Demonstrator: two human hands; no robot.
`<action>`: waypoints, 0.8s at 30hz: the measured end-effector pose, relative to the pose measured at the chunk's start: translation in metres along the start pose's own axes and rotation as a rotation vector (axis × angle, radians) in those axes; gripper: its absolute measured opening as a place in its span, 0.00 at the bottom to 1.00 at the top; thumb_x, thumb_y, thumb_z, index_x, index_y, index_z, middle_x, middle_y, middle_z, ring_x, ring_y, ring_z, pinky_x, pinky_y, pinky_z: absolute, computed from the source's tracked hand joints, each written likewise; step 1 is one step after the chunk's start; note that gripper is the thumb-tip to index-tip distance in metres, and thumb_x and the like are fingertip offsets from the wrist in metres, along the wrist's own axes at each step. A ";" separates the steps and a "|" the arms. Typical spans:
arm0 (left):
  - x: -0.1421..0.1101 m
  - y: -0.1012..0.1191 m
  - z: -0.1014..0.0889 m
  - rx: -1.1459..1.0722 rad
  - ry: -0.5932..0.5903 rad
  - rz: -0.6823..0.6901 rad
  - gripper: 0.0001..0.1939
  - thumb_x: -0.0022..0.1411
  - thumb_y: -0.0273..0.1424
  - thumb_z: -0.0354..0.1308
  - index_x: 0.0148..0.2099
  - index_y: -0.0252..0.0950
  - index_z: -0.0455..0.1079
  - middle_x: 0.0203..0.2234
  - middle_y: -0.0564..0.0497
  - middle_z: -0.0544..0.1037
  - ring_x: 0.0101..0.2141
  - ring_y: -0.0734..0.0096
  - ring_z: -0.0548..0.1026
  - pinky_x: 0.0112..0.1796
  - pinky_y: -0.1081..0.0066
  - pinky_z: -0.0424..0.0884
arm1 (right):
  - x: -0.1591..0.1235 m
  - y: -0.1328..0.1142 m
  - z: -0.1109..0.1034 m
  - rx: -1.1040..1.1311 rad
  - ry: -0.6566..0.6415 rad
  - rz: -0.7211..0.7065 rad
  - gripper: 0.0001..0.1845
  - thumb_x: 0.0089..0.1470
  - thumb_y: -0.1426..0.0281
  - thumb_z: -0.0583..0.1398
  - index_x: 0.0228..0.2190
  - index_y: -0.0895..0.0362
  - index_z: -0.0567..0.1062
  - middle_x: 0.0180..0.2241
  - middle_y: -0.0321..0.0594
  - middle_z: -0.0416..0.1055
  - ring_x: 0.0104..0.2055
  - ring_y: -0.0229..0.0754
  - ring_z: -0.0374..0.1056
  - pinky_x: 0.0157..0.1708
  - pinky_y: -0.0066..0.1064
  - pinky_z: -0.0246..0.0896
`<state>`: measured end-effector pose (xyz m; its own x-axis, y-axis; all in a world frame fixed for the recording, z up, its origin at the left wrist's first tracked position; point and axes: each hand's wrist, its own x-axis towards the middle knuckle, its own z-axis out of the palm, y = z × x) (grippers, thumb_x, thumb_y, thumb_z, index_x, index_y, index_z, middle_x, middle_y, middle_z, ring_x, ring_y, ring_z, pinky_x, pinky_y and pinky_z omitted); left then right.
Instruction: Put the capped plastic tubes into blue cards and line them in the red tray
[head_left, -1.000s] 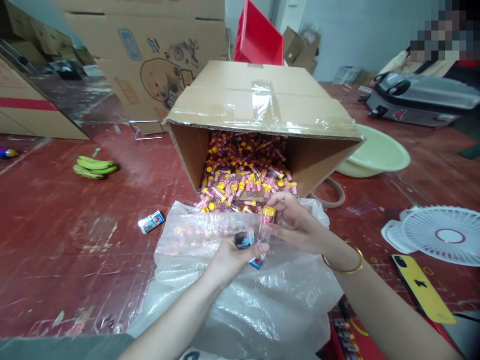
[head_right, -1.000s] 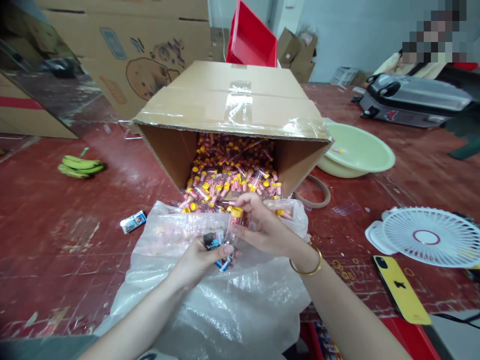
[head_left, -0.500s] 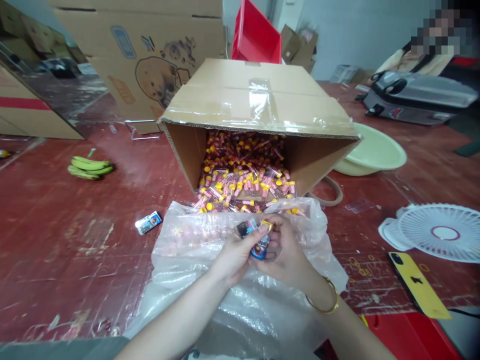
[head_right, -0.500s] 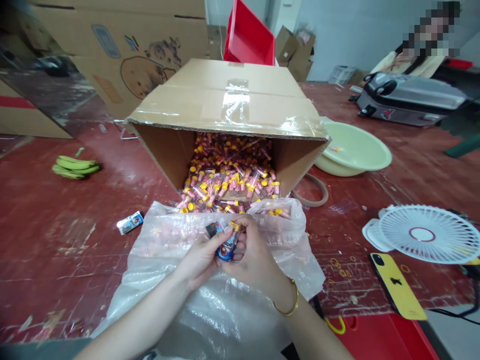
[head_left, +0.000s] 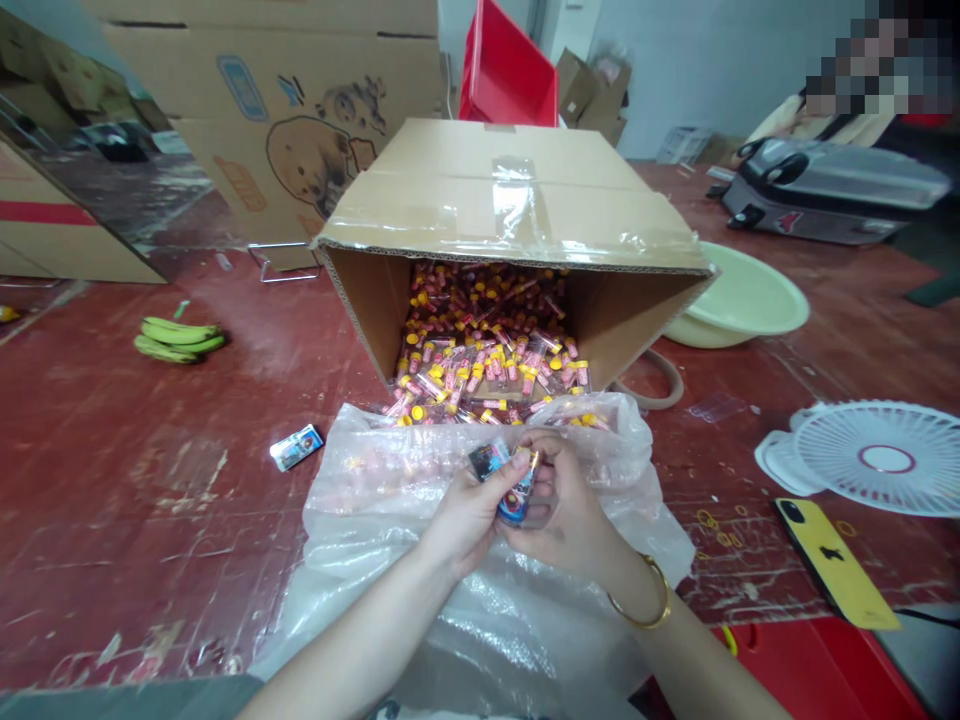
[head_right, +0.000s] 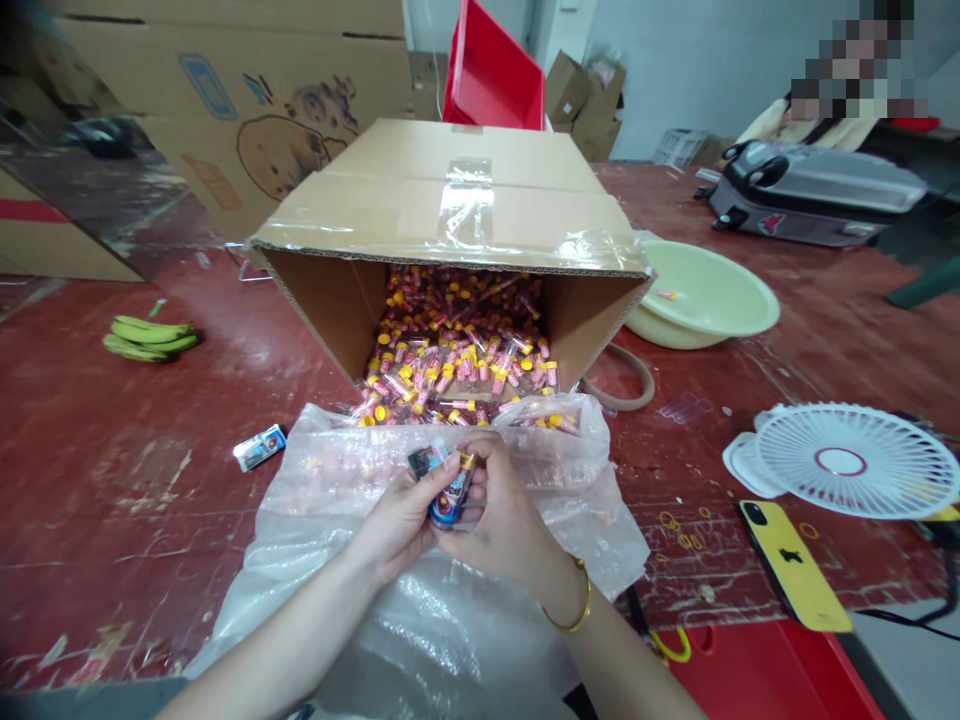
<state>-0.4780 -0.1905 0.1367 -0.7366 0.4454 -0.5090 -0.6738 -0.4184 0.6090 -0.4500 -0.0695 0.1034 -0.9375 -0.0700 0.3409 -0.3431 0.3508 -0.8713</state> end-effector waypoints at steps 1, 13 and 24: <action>0.000 0.000 0.000 0.004 -0.001 0.001 0.25 0.38 0.42 0.75 0.34 0.27 0.76 0.28 0.43 0.80 0.27 0.66 0.78 0.28 0.72 0.76 | 0.000 -0.001 0.000 0.015 -0.009 0.012 0.35 0.38 0.75 0.64 0.47 0.48 0.56 0.50 0.42 0.56 0.50 0.46 0.63 0.46 0.37 0.66; -0.003 -0.016 -0.018 0.328 -0.054 0.074 0.21 0.49 0.41 0.69 0.42 0.33 0.75 0.35 0.46 0.80 0.34 0.64 0.78 0.34 0.68 0.75 | -0.010 0.006 -0.028 0.436 0.076 0.258 0.22 0.44 0.64 0.69 0.38 0.51 0.66 0.37 0.36 0.71 0.39 0.41 0.69 0.40 0.34 0.65; 0.009 -0.018 -0.002 0.523 0.028 0.002 0.21 0.54 0.36 0.65 0.49 0.36 0.70 0.43 0.48 0.79 0.45 0.61 0.76 0.38 0.70 0.75 | -0.276 0.050 -0.167 -0.166 1.187 0.694 0.18 0.48 0.55 0.65 0.27 0.57 0.68 0.23 0.31 0.68 0.23 0.32 0.64 0.25 0.26 0.63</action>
<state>-0.4729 -0.1803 0.1201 -0.7441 0.4205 -0.5191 -0.5582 0.0355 0.8289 -0.1984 0.1239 0.0243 -0.2722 0.9619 0.0251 0.2577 0.0980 -0.9612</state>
